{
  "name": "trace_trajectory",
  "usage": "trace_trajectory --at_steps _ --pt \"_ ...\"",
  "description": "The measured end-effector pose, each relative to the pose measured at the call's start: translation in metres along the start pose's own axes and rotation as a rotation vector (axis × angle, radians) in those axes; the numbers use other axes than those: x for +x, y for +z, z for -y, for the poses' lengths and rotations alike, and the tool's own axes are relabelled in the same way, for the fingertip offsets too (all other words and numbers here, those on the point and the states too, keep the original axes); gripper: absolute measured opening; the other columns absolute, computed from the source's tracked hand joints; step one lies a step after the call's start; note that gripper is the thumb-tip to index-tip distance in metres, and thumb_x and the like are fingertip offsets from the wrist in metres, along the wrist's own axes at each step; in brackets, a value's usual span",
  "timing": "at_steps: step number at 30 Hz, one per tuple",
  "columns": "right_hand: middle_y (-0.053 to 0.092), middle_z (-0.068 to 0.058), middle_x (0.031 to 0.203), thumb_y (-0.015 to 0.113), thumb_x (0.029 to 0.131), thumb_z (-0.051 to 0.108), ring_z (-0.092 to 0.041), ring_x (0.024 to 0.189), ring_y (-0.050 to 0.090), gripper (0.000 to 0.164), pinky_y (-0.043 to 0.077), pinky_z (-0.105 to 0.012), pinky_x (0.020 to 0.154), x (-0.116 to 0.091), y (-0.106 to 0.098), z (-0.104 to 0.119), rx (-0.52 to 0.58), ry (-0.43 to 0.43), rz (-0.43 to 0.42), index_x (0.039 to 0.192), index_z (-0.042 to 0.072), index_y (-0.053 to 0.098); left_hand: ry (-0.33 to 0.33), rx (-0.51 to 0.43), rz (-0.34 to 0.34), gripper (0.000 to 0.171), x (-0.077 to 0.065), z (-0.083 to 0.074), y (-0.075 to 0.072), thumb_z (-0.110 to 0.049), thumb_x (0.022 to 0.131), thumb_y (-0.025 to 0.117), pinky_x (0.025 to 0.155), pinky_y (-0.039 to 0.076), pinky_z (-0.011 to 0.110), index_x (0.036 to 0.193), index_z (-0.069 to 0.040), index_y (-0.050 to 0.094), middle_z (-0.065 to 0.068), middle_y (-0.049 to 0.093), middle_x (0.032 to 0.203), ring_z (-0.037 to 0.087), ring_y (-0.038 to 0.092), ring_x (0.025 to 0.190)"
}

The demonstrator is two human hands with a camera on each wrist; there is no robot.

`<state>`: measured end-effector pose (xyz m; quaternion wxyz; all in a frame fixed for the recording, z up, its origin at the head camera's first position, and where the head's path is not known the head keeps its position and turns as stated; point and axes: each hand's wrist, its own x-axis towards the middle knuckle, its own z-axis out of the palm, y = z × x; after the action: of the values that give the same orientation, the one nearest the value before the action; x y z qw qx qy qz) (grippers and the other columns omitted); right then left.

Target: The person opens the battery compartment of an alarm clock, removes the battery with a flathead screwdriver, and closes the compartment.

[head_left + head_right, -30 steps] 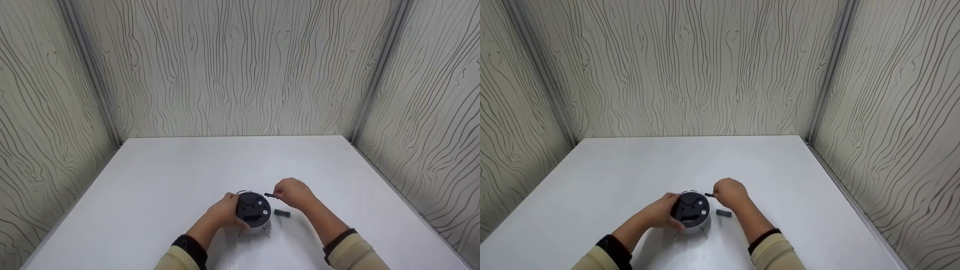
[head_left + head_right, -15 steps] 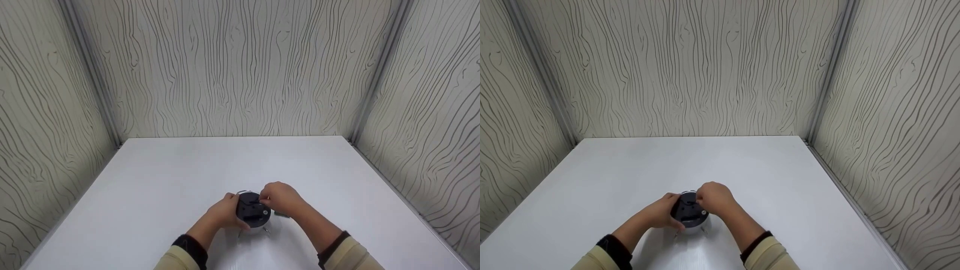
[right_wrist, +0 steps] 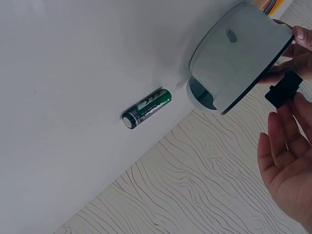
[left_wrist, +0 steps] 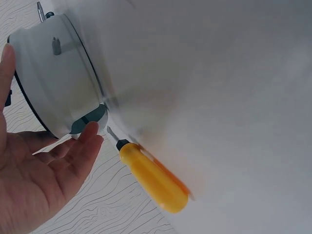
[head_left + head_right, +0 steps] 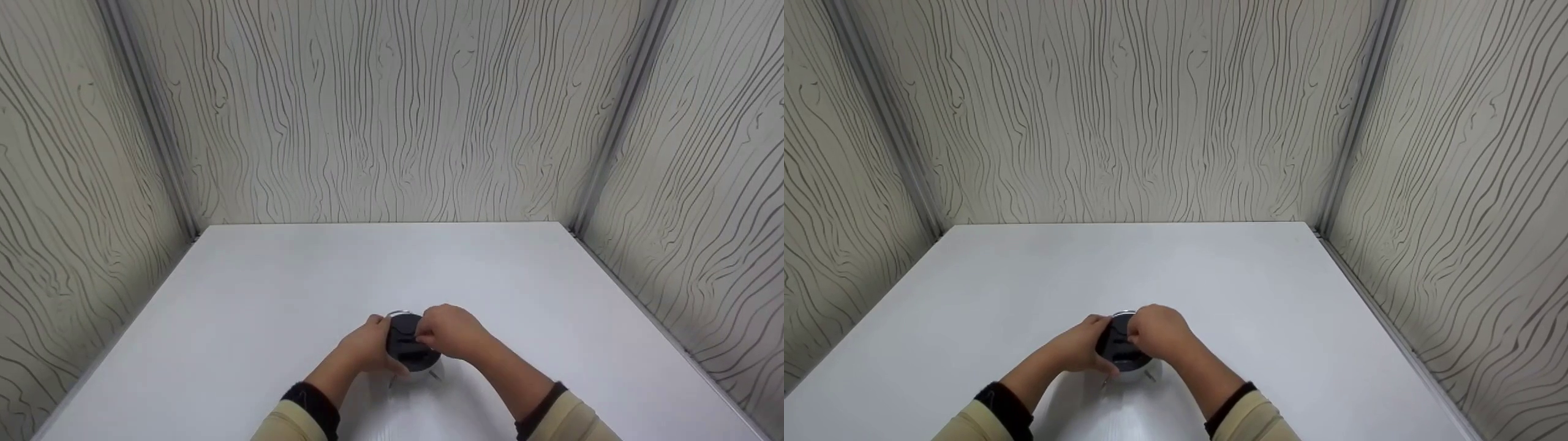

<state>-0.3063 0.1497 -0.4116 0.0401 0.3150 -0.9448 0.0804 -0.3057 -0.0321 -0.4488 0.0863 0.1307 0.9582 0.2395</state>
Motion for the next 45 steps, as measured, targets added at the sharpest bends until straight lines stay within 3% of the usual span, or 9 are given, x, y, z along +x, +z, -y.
trace_trajectory --at_steps 14,25,32,38,45 --pt "0.057 0.011 0.064 0.067 0.080 0.019 -0.008 0.063 0.049 0.009 0.047 -0.028 0.064 0.000 0.012 0.009 -0.110 -0.035 0.049 0.072 0.019 0.071 0.040 0.004 -0.013 0.095 -0.002 0.000 0.000 -0.045 0.056 0.084 0.091 0.044 0.041 0.133 -0.008 0.042 0.010 0.045 0.126 0.025 0.052 0.107" --pt "0.053 0.008 0.060 0.067 0.078 0.016 -0.010 0.061 0.046 0.011 0.046 -0.026 0.060 -0.002 0.017 0.012 -0.190 -0.101 -0.029 0.067 0.017 0.069 -0.030 -0.010 0.018 0.100 0.000 -0.002 0.000 -0.047 0.055 0.084 0.094 0.041 0.044 0.136 -0.008 0.038 0.010 0.042 0.132 0.028 0.048 0.115" --pt "0.048 0.008 0.058 0.067 0.076 0.015 -0.009 0.057 0.045 0.008 0.047 -0.025 0.060 -0.005 0.023 0.011 -0.263 -0.205 -0.112 0.068 0.017 0.070 0.016 0.011 -0.003 0.099 0.000 0.001 0.003 -0.049 0.056 0.083 0.093 0.042 0.042 0.135 -0.009 0.039 0.010 0.043 0.130 0.027 0.049 0.113" --pt "0.049 0.007 0.061 0.067 0.076 0.017 -0.009 0.057 0.044 0.005 0.047 -0.025 0.060 -0.007 0.027 0.010 -0.269 -0.217 -0.116 0.072 0.016 0.070 0.024 0.012 -0.016 0.099 0.001 0.002 0.004 -0.049 0.055 0.084 0.092 0.043 0.041 0.134 -0.009 0.040 0.010 0.044 0.129 0.026 0.050 0.111" --pt "0.053 0.006 0.064 0.068 0.076 0.019 -0.009 0.059 0.047 0.006 0.048 -0.025 0.060 -0.012 0.035 0.008 -0.302 -0.284 -0.202 0.071 0.016 0.069 0.028 0.024 -0.022 0.100 0.000 0.001 0.003 -0.050 0.054 0.083 0.092 0.043 0.042 0.134 -0.008 0.040 0.012 0.044 0.129 0.027 0.050 0.112"
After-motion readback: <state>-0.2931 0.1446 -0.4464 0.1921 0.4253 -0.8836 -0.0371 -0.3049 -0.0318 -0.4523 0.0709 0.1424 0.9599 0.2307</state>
